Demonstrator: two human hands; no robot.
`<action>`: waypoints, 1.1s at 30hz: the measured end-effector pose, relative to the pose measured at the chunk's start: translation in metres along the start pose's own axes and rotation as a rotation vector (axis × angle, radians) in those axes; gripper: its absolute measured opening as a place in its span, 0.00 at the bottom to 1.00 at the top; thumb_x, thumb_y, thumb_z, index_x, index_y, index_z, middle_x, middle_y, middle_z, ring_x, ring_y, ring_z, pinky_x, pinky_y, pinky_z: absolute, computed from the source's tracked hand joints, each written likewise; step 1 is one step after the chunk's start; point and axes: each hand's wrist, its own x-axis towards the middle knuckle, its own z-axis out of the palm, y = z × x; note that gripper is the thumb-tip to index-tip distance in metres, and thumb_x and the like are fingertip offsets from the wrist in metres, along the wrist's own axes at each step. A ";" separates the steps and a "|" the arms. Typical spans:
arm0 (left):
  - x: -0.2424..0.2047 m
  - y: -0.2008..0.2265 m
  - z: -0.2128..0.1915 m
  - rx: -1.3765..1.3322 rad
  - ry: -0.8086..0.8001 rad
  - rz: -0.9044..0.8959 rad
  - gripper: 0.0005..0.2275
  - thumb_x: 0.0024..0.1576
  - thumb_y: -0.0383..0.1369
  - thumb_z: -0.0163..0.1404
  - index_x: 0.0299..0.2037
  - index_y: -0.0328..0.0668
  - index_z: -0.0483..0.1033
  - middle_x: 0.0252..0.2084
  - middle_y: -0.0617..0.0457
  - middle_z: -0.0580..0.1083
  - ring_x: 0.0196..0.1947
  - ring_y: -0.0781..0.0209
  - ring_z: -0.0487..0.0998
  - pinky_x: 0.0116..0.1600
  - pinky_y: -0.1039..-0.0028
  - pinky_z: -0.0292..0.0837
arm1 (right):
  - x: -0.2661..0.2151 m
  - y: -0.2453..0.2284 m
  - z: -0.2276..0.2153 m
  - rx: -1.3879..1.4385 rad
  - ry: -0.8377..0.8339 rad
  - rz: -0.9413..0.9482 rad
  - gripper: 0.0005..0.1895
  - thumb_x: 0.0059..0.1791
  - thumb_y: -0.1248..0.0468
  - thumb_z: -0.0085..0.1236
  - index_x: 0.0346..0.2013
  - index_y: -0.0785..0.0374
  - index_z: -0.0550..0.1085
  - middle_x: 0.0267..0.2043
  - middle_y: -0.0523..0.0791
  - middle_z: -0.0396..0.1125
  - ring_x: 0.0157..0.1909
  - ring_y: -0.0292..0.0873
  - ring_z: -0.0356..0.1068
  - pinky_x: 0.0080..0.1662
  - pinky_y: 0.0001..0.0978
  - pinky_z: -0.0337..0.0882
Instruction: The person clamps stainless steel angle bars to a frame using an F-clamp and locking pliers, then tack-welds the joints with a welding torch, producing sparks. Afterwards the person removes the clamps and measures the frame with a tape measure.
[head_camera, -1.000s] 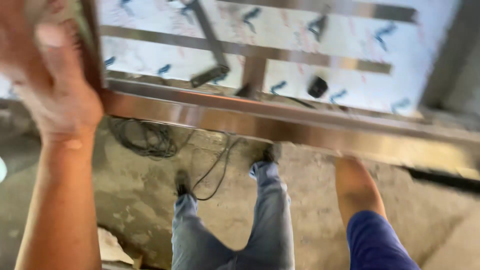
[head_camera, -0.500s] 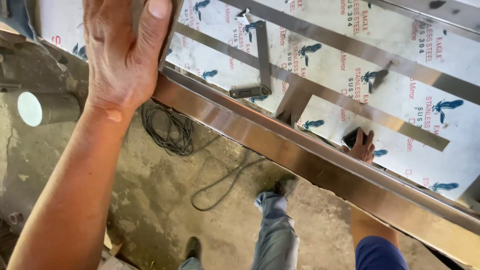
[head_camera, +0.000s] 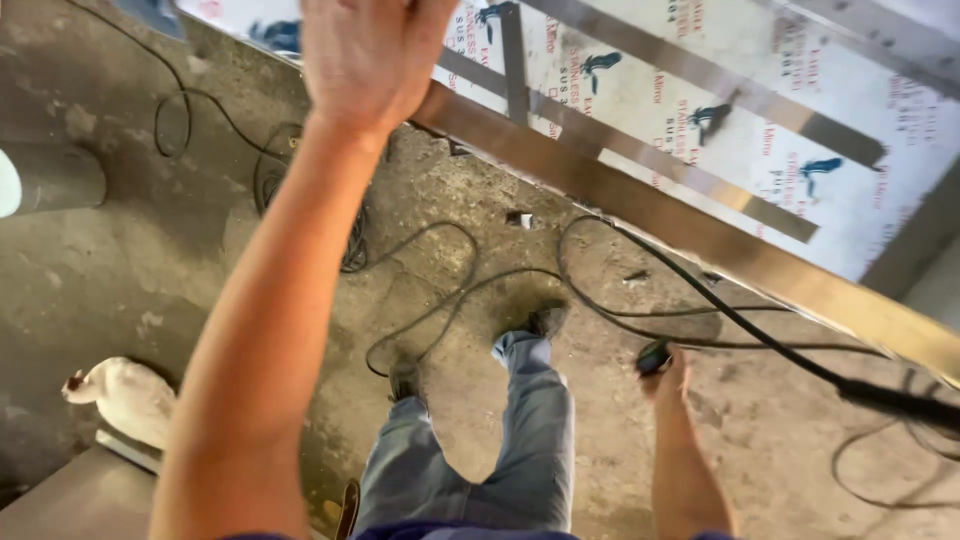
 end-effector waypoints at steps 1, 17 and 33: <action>0.005 0.005 -0.001 -0.014 0.012 -0.002 0.18 0.72 0.41 0.39 0.27 0.52 0.65 0.18 0.64 0.57 0.16 0.70 0.55 0.26 0.77 0.56 | -0.031 0.008 -0.004 0.002 0.003 -0.018 0.17 0.53 0.50 0.56 0.44 0.60 0.69 0.36 0.48 0.69 0.30 0.47 0.71 0.29 0.42 0.73; -0.281 0.117 -0.122 -1.326 -0.576 -0.440 0.19 0.57 0.39 0.60 0.55 0.40 0.76 0.45 0.45 0.79 0.35 0.60 0.81 0.38 0.69 0.79 | -0.466 0.094 0.174 -0.065 -0.765 -0.419 0.20 0.55 0.61 0.47 0.61 0.63 0.71 0.52 0.51 0.72 0.48 0.47 0.74 0.44 0.38 0.75; -0.261 -0.003 -0.183 -1.926 -0.857 -0.719 0.08 0.63 0.27 0.55 0.51 0.37 0.74 0.47 0.49 0.78 0.45 0.58 0.82 0.48 0.66 0.79 | -0.609 0.148 0.265 -1.235 -0.394 -1.664 0.32 0.47 0.49 0.79 0.54 0.66 0.73 0.50 0.54 0.70 0.53 0.57 0.71 0.55 0.46 0.71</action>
